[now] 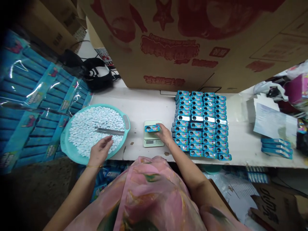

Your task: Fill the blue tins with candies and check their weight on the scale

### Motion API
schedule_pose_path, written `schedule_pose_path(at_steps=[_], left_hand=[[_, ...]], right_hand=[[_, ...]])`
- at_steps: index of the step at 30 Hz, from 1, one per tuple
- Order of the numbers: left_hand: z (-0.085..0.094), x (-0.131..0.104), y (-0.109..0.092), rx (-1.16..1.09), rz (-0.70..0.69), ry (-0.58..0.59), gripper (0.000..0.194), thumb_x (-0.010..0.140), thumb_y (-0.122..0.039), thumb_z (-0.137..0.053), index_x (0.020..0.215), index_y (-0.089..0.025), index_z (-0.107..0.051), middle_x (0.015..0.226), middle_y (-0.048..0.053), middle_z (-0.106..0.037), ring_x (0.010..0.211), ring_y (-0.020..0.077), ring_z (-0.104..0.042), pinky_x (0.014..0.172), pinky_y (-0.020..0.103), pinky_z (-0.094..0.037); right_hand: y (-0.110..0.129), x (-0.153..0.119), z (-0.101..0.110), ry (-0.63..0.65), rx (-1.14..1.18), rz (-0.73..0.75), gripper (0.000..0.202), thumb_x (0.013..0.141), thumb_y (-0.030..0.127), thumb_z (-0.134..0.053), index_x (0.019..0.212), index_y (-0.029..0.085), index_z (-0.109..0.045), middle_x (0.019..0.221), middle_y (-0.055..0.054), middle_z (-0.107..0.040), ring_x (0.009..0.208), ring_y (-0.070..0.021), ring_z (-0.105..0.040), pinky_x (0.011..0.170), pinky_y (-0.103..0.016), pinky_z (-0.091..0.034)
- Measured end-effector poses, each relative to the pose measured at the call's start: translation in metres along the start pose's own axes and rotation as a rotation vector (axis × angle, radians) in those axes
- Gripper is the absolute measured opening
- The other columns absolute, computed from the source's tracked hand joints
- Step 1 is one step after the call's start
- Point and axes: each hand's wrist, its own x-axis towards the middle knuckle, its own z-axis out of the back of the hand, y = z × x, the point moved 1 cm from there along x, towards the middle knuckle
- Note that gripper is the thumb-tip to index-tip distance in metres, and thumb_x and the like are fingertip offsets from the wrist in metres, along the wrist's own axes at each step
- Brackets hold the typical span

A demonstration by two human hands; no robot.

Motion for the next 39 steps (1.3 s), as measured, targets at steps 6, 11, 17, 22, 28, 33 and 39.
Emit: schedule_pose_path(at_steps=[6,11,17,22,28,33,39], left_hand=[[-0.056,-0.004,-0.029,-0.875,0.492,0.284,0.03,0.074,-0.038,-0.051,0.089,-0.013,-0.06,0.102,0.012,-0.06,0.091,0.0179,-0.057,0.08,0.032,-0.044],[-0.083,0.011,-0.039,-1.19,0.636,0.35,0.033,0.082,-0.035,-0.038,0.083,-0.011,-0.061,0.096,0.011,-0.062,0.08,0.016,-0.059,0.07,0.03,-0.048],[-0.099,0.012,-0.043,-1.231,0.697,0.388,0.029,0.081,-0.028,-0.04,0.077,-0.007,-0.061,0.083,0.012,-0.064,0.071,0.0148,-0.059,0.066,0.027,-0.048],[-0.102,0.01,-0.045,-1.245,0.743,0.402,0.028,0.081,-0.024,-0.041,0.074,-0.006,-0.06,0.072,0.011,-0.064,0.066,0.0154,-0.059,0.063,0.028,-0.048],[-0.104,0.011,-0.04,-1.222,0.76,0.412,0.03,0.082,-0.023,-0.039,0.072,-0.005,-0.06,0.065,0.01,-0.061,0.06,0.0136,-0.058,0.058,0.024,-0.048],[-0.11,0.009,-0.035,-1.221,0.787,0.385,0.027,0.081,-0.022,-0.041,0.071,-0.006,-0.059,0.064,0.009,-0.06,0.058,0.0138,-0.057,0.058,0.026,-0.049],[-0.101,0.01,-0.034,-1.233,0.789,0.341,0.02,0.079,-0.017,-0.044,0.072,-0.006,-0.059,0.067,0.01,-0.061,0.065,0.0152,-0.06,0.062,0.026,-0.051]], right_hand=[[0.046,-0.005,0.004,0.021,-0.163,0.176,0.029,0.074,0.024,-0.051,0.102,0.02,-0.051,0.096,-0.005,-0.057,0.088,-0.019,-0.051,0.077,-0.032,-0.041],[0.099,-0.019,0.012,0.114,-0.536,0.436,0.038,0.074,0.022,-0.051,0.112,0.021,-0.048,0.101,-0.008,-0.056,0.089,-0.0237,-0.046,0.075,-0.036,-0.036],[0.107,-0.026,0.021,0.111,-0.767,0.444,0.034,0.077,0.024,-0.049,0.111,0.019,-0.049,0.095,-0.009,-0.057,0.083,-0.0224,-0.044,0.069,-0.035,-0.032],[0.109,-0.032,0.025,0.115,-0.853,0.475,0.036,0.08,0.024,-0.046,0.115,0.017,-0.046,0.098,-0.008,-0.056,0.086,-0.021,-0.043,0.071,-0.034,-0.03],[0.104,-0.036,0.022,0.08,-0.888,0.477,0.035,0.08,0.023,-0.045,0.115,0.018,-0.047,0.101,-0.008,-0.056,0.088,-0.0209,-0.043,0.072,-0.034,-0.029],[0.101,-0.039,0.021,0.084,-0.848,0.479,0.035,0.081,0.022,-0.044,0.115,0.019,-0.047,0.099,-0.008,-0.057,0.088,-0.0211,-0.044,0.071,-0.034,-0.03],[0.064,-0.029,0.022,-0.031,-0.394,0.263,0.032,0.078,0.024,-0.047,0.109,0.019,-0.049,0.099,-0.007,-0.056,0.091,-0.0201,-0.047,0.077,-0.033,-0.037]])
